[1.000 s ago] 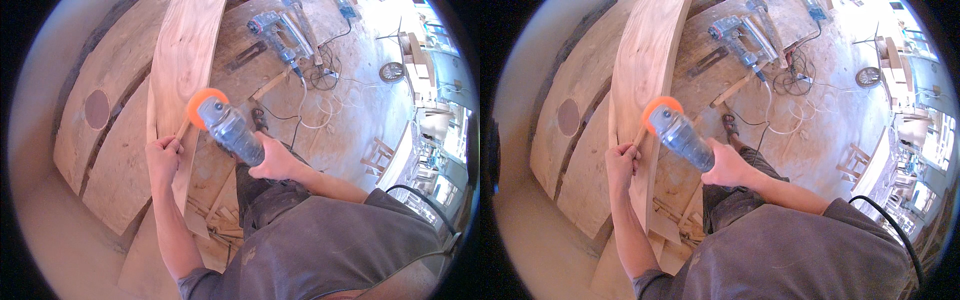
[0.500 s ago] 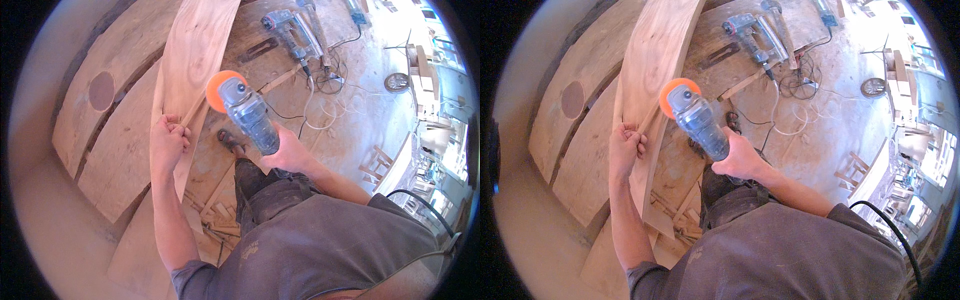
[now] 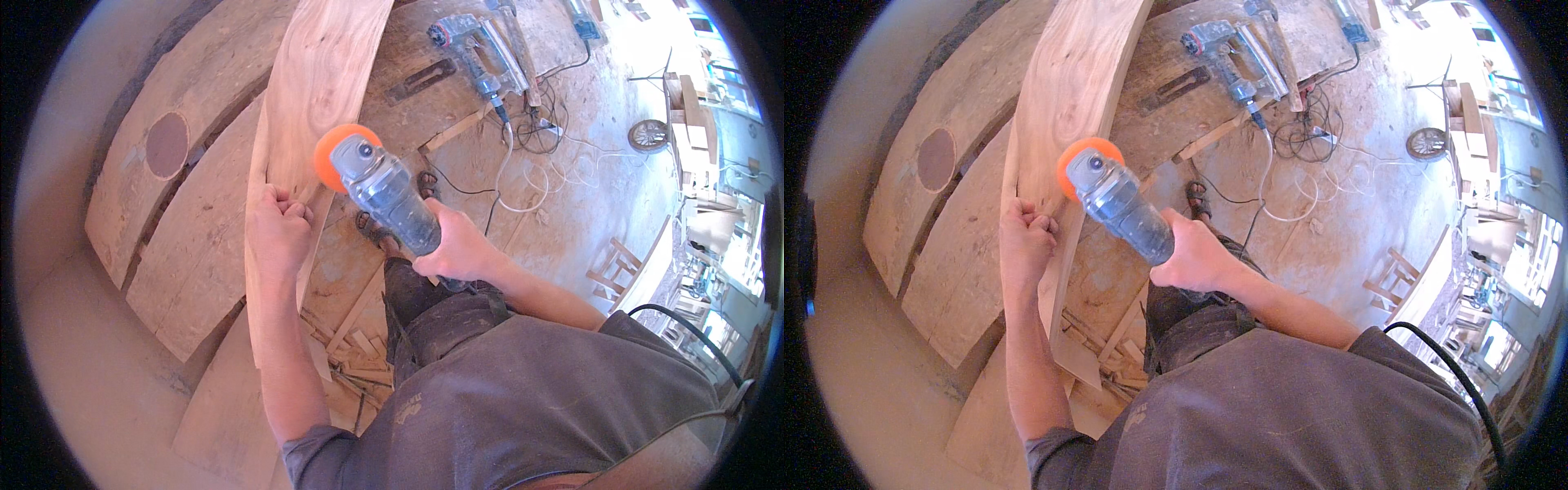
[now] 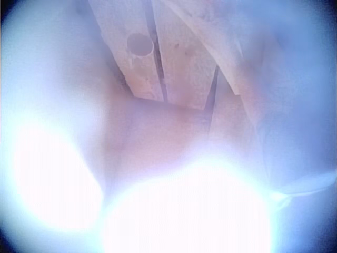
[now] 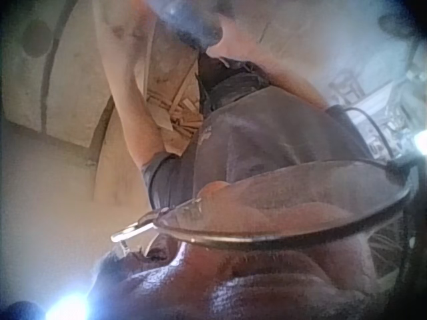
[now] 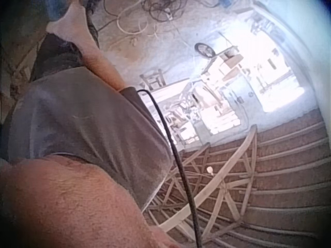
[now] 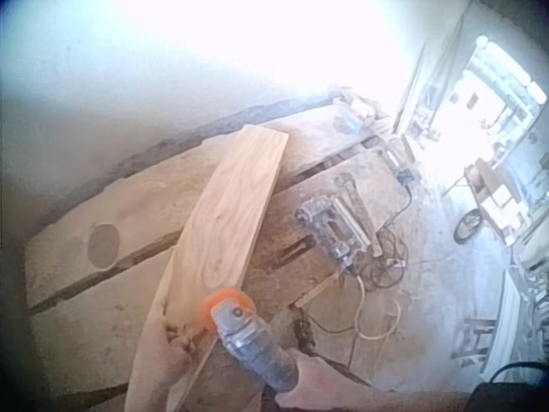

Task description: The person picks up a thin wooden strip and places it on a larger wooden board. They use a mallet to tap the strip into a groove on the board. Afterward, they use an angle grinder with a sanding disc to smooth the surface of the strip. Finally, they dip the strip into a bucket of white powder.

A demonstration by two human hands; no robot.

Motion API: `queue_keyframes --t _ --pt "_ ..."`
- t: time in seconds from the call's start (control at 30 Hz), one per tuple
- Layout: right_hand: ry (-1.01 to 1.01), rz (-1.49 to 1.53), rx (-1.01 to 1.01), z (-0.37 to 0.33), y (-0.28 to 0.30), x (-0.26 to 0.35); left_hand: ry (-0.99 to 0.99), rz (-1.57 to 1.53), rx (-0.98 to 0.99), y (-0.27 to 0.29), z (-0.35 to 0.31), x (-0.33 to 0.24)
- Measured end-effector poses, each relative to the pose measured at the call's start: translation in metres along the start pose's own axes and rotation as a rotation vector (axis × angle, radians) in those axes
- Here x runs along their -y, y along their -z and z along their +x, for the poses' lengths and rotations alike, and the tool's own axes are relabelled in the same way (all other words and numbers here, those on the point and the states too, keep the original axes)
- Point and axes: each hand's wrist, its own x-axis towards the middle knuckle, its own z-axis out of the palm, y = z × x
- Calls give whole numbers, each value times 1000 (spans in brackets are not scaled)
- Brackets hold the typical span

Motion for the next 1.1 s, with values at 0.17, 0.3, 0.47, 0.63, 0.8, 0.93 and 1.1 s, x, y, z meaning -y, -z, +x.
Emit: queue_keyframes --t 0.17,0.3,0.47,0.63,0.8,0.93,1.1 --pt "-18 78 -124 7 20 4 -103 145 -77 -4 -3 -2" --pt "-13 159 -236 12 41 -16 -17 12 11 -3 0 1" --pt "-3 361 -275 -4 65 -31 -173 221 -129 -6 -13 5" --pt "12 495 -275 -27 72 -23 -466 430 -353 -9 -14 29" --pt "32 535 -287 -42 72 -10 -550 313 -418 -12 -12 42" --pt "81 549 -294 -47 65 1 -542 323 -480 -12 -17 62" --pt "72 553 -337 -53 62 5 -485 199 -644 -5 -48 99"
